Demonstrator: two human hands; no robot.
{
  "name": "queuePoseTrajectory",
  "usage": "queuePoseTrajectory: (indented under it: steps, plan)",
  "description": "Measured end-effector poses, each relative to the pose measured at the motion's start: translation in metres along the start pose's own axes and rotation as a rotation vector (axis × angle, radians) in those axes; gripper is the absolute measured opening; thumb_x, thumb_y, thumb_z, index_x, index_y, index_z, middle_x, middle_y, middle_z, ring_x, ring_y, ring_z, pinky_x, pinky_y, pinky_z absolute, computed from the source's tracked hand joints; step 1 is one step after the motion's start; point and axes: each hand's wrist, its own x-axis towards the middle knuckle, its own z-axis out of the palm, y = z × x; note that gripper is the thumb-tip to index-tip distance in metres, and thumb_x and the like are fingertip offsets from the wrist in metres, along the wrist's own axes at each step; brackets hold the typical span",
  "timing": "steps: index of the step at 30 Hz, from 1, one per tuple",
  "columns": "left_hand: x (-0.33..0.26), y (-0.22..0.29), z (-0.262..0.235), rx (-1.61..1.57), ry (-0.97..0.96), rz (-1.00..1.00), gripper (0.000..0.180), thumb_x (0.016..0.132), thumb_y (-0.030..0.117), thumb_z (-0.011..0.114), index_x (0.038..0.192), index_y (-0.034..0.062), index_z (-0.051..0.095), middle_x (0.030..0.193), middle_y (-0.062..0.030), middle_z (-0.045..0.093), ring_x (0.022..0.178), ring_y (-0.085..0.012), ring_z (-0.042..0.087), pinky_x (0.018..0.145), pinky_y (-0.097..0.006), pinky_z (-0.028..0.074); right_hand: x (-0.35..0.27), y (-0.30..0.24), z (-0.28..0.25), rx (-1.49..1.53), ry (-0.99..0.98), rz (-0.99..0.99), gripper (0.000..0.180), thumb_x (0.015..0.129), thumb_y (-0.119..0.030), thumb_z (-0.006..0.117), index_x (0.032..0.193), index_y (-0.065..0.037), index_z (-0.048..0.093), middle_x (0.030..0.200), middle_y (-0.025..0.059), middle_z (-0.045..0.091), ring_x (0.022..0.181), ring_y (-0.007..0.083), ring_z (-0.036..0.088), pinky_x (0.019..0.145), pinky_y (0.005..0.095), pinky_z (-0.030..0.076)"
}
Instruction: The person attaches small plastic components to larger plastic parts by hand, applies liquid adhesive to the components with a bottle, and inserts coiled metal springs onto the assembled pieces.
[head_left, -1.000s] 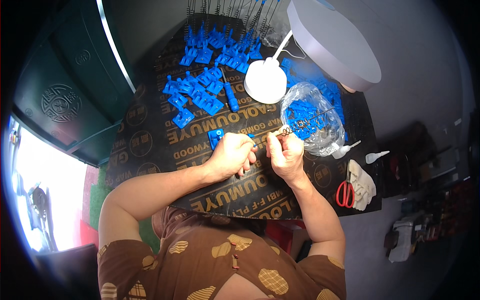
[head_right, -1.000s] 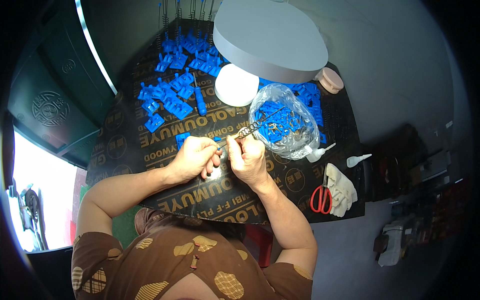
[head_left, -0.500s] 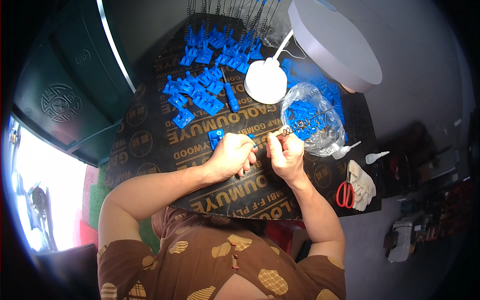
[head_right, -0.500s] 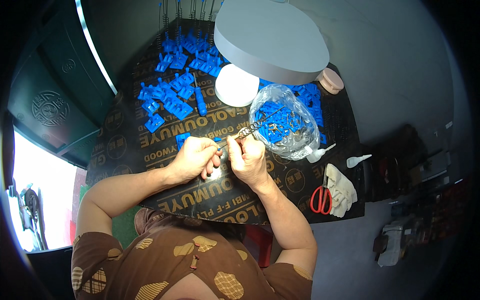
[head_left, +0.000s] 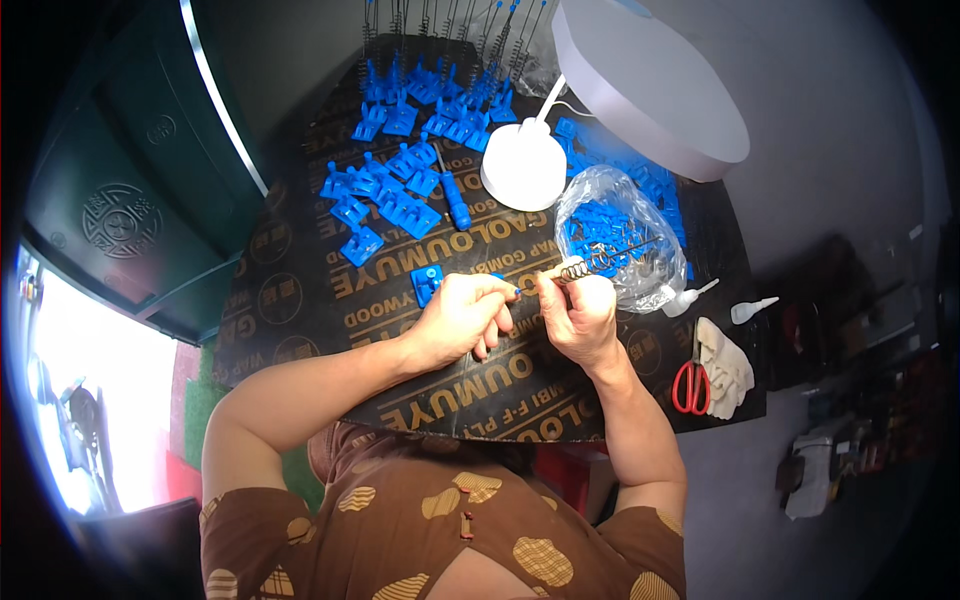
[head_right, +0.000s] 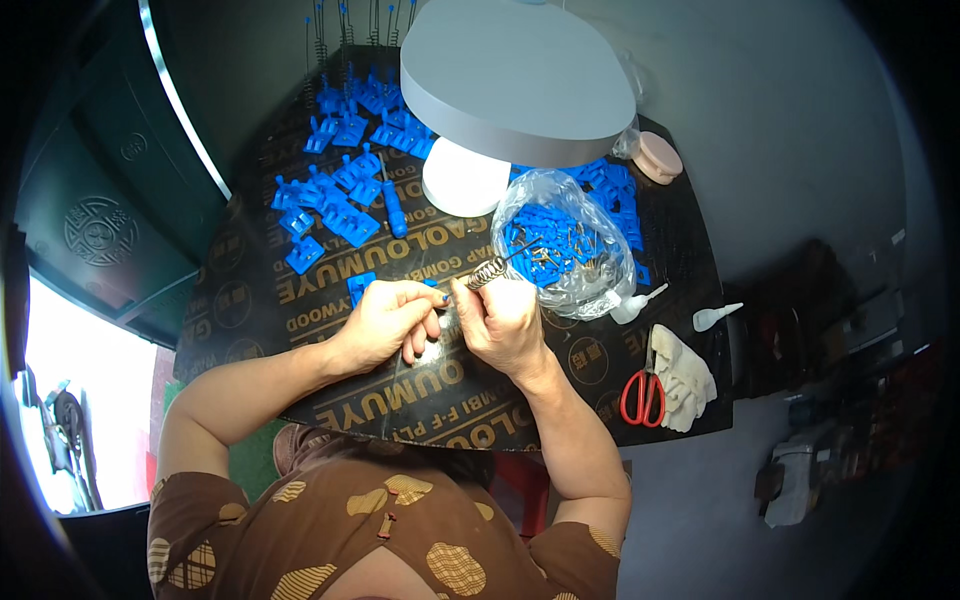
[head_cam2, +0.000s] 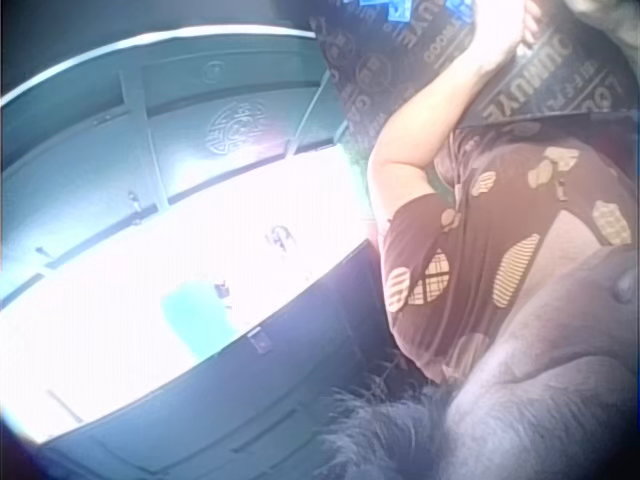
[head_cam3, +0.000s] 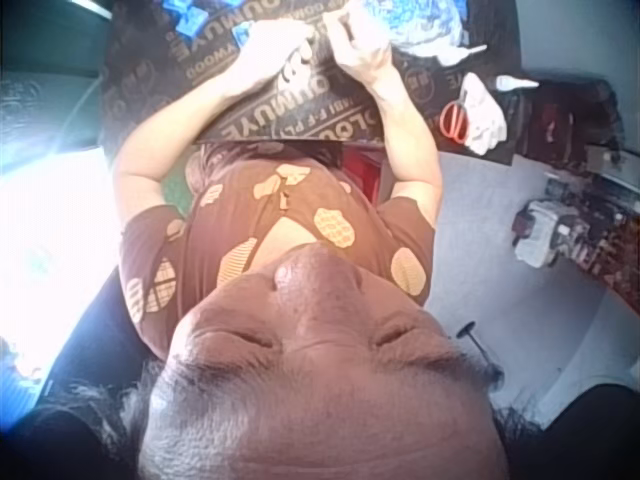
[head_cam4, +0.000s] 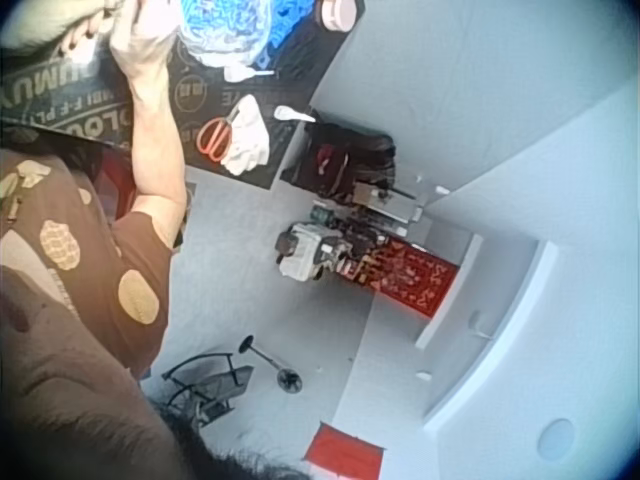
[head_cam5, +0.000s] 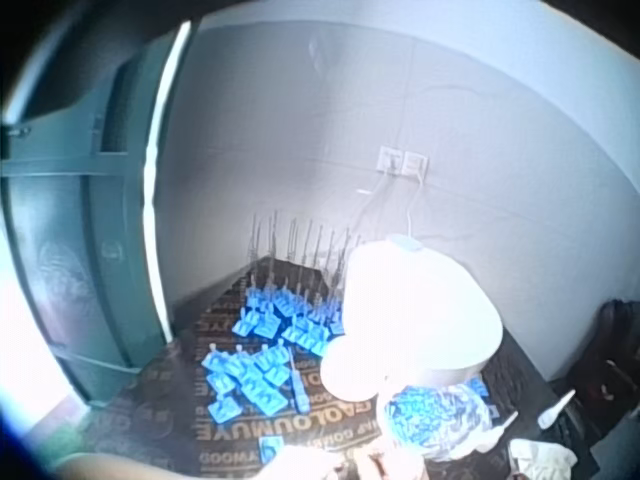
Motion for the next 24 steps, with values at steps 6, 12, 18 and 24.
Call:
queuePoseTrajectory:
  steps: [6, 12, 18, 24]
  plan:
    - [-0.0002, -0.0024, -0.0022, -0.013, -0.011, 0.015, 0.025, 0.096, 0.012, 0.046, 0.109, -0.0062, 0.058, 0.076, -0.0069, 0.061, 0.054, -0.0077, 0.057, 0.045, -0.02, 0.049, 0.0009, 0.0018, -0.003, -0.002, 0.035, -0.118, 0.01, 0.079, 0.005, 0.065, 0.073, 0.002, 0.058, 0.06, 0.0113, 0.054, 0.047, 0.0268, 0.053, 0.043, 0.0351, 0.039]
    - [-0.0012, 0.0002, -0.0011, -0.003, -0.005, -0.005, 0.026, 0.096, 0.011, 0.045, 0.11, -0.0069, 0.058, 0.077, -0.007, 0.061, 0.055, -0.008, 0.058, 0.045, -0.02, 0.049, -0.002, 0.0019, -0.0023, 0.02, 0.074, -0.14, 0.007, 0.078, 0.006, 0.065, 0.075, 0.003, 0.06, 0.061, 0.0114, 0.055, 0.048, 0.0269, 0.054, 0.044, 0.0347, 0.041]
    - [-0.0017, 0.0009, -0.0014, -0.009, -0.007, -0.01, 0.025, 0.096, 0.01, 0.045, 0.11, -0.0071, 0.058, 0.077, -0.0072, 0.062, 0.055, -0.0081, 0.058, 0.045, -0.02, 0.049, -0.0012, 0.001, -0.0032, -0.016, 0.058, -0.16, 0.006, 0.078, 0.006, 0.065, 0.076, 0.004, 0.06, 0.061, 0.0115, 0.056, 0.049, 0.0267, 0.054, 0.044, 0.0346, 0.041]
    - [-0.0021, 0.0015, -0.0018, 0.0, -0.01, -0.01, 0.025, 0.096, 0.01, 0.045, 0.109, -0.0073, 0.058, 0.077, -0.0072, 0.062, 0.055, -0.0081, 0.058, 0.044, -0.02, 0.049, 0.0018, -0.0004, -0.0041, -0.047, 0.056, -0.169, 0.006, 0.078, 0.006, 0.064, 0.076, 0.003, 0.06, 0.061, 0.0111, 0.055, 0.048, 0.0264, 0.054, 0.044, 0.0345, 0.041]
